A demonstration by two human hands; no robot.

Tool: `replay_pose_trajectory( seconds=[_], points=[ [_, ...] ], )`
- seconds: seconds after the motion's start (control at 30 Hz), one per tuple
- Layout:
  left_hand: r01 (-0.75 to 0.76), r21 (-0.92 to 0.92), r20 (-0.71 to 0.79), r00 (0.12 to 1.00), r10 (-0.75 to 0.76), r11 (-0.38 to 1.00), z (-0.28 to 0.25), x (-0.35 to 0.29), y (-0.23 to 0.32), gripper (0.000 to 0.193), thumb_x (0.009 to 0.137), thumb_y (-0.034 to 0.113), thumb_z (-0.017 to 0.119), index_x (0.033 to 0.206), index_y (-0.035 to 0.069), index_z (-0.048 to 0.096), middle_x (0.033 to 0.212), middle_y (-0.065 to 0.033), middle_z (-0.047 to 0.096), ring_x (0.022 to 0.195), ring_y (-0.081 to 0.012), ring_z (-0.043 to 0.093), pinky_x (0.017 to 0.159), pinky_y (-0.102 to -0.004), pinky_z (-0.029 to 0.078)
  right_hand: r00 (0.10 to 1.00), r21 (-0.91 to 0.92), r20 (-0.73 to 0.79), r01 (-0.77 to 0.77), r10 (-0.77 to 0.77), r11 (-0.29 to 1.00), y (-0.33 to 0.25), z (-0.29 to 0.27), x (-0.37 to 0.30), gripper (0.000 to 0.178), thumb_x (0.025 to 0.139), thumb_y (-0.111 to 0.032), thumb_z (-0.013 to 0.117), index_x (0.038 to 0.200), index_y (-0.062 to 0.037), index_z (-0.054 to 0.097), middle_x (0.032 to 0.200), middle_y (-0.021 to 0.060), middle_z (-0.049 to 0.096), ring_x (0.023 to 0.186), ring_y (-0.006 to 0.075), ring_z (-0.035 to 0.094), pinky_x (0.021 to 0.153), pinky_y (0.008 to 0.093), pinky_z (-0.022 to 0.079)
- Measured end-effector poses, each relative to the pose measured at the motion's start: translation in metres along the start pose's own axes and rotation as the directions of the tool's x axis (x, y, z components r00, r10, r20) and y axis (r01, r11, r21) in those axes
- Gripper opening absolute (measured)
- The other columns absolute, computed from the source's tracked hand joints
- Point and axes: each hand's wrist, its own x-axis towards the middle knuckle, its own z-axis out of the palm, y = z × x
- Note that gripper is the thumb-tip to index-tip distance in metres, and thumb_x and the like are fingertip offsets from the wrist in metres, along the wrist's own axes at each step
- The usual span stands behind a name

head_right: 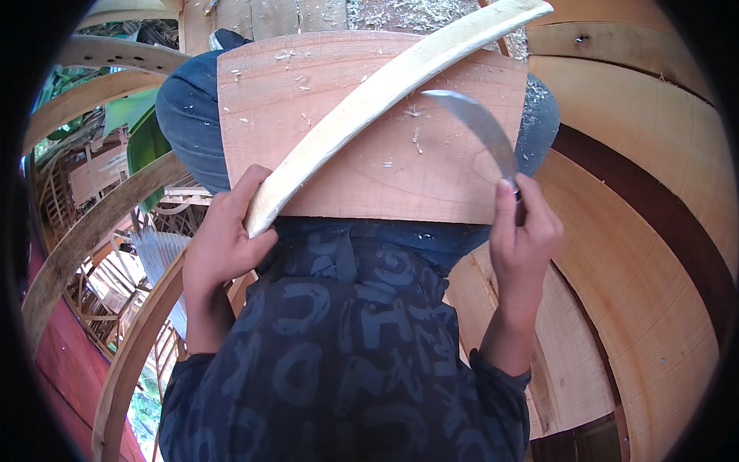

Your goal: The person uses a curved knife to shave and shape a long, light-colored wooden stick held against their lap. They repeatedly scrape the surface to remove thin shavings, refining the stick's profile.

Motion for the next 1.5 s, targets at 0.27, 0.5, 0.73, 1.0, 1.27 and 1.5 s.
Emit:
replay_pose_trajectory(
  seconds=[0.27, 0.5, 0.73, 1.0, 1.27, 1.5],
  points=[
    [0.045, -0.041, 0.012, 0.999, -0.044, 0.998, 0.000, 0.004, 0.010, 0.046, 0.065, 0.011, 0.060, 0.110, 0.004, 0.052, 0.068, -0.0257, 0.058, 0.070, -0.0454, 0.062, 0.064, -0.0431, 0.049, 0.954, 0.128, 0.191, 0.209, -0.231, 0.970, -0.042, 0.050, -0.016, 0.014, 0.084, -0.013, 0.072, 0.089, -0.0024, 0.064, 0.066, 0.0106, 0.059, 0.052, 0.0249, 0.059, 0.047, 0.0344, 0.044],
    [0.065, -0.011, 0.014, 0.998, -0.065, 0.998, 0.001, 0.002, 0.010, 0.049, 0.065, 0.012, 0.061, 0.112, 0.004, 0.052, 0.067, -0.0247, 0.057, 0.068, -0.0440, 0.062, 0.064, -0.0417, 0.049, 0.957, 0.074, 0.188, 0.209, -0.220, 0.975, -0.035, 0.046, -0.010, 0.016, 0.082, -0.015, 0.073, 0.090, -0.0035, 0.065, 0.067, 0.0094, 0.059, 0.051, 0.0229, 0.059, 0.046, 0.0336, 0.043],
    [0.040, -0.040, -0.004, 0.999, -0.041, 0.998, 0.003, 0.001, 0.010, 0.049, 0.065, 0.012, 0.061, 0.113, 0.004, 0.052, 0.067, -0.0251, 0.057, 0.068, -0.0445, 0.062, 0.064, -0.0420, 0.049, 0.967, 0.044, 0.149, 0.204, -0.208, 0.978, -0.031, 0.045, -0.010, 0.016, 0.082, -0.015, 0.074, 0.092, -0.0046, 0.067, 0.067, 0.0084, 0.059, 0.050, 0.0216, 0.058, 0.046, 0.0326, 0.043],
    [0.024, -0.015, -0.014, 1.000, -0.025, 1.000, 0.004, 0.002, 0.008, 0.049, 0.066, 0.012, 0.061, 0.114, 0.004, 0.052, 0.068, -0.0256, 0.058, 0.069, -0.0456, 0.062, 0.064, -0.0426, 0.049, 0.971, 0.019, 0.141, 0.193, -0.193, 0.981, -0.032, 0.041, -0.009, 0.016, 0.083, -0.014, 0.072, 0.093, -0.0033, 0.066, 0.068, 0.0094, 0.060, 0.050, 0.0210, 0.057, 0.047, 0.0316, 0.043],
    [0.028, -0.094, 0.033, 0.999, -0.025, 0.995, -0.001, -0.005, -0.008, 0.051, 0.064, 0.010, 0.059, 0.114, 0.003, 0.053, 0.074, -0.0238, 0.060, 0.071, -0.0420, 0.063, 0.066, -0.0386, 0.049, 0.976, -0.001, -0.148, -0.161, 0.159, 0.987, 0.019, -0.004, 0.015, 0.018, 0.093, -0.012, 0.063, 0.098, 0.0048, 0.065, 0.065, 0.0082, 0.056, 0.054, 0.0106, 0.047, 0.052, 0.0254, 0.039],
    [0.024, -0.064, 0.066, 0.998, -0.020, 0.998, -0.003, 0.000, -0.005, 0.049, 0.065, 0.009, 0.058, 0.113, 0.003, 0.053, 0.073, -0.0204, 0.059, 0.068, -0.0365, 0.061, 0.065, -0.0354, 0.047, 0.981, 0.144, 0.155, 0.091, -0.113, 0.985, -0.028, 0.034, -0.014, 0.016, 0.087, -0.011, 0.070, 0.094, 0.0025, 0.065, 0.068, 0.0098, 0.059, 0.051, 0.0135, 0.054, 0.048, 0.0272, 0.041]
  ],
)
